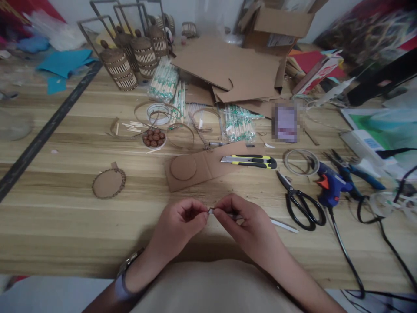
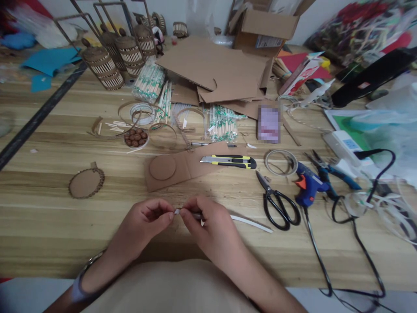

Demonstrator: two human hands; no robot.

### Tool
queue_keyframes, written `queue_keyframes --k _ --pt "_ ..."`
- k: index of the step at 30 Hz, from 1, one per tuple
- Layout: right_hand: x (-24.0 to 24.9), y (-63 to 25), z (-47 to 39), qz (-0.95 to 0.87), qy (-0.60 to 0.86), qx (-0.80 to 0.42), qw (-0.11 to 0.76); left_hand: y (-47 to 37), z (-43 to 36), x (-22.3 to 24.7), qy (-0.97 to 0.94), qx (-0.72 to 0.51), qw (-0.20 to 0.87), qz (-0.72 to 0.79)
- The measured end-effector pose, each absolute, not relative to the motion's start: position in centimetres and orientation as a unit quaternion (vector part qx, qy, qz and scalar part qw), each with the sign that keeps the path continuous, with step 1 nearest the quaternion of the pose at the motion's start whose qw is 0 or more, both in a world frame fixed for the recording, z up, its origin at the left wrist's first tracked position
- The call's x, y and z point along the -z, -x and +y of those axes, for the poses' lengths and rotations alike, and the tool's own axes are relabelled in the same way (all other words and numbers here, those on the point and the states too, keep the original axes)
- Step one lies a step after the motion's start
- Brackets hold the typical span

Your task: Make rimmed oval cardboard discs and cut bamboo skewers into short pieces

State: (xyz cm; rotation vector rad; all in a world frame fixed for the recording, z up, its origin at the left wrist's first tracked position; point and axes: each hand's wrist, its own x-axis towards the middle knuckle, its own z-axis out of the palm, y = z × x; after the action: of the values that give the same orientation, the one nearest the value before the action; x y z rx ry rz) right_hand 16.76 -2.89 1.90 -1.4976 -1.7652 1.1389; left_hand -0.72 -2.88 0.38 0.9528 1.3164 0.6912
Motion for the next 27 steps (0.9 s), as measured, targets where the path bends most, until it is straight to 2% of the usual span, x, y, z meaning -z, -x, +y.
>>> queue_keyframes --k 13,27 --pt "-1.77 -16.87 -3.02 -0.663 0.554 -0.426 0.27 0.92 -3.06 -0.53 -0.496 -0.28 0.586 0.577" --pt "-1.59 -17.03 -3.33 -0.668 0.551 -0.416 0.277 0.92 -3.22 -0.79 -0.501 -0.271 0.583 0.579"
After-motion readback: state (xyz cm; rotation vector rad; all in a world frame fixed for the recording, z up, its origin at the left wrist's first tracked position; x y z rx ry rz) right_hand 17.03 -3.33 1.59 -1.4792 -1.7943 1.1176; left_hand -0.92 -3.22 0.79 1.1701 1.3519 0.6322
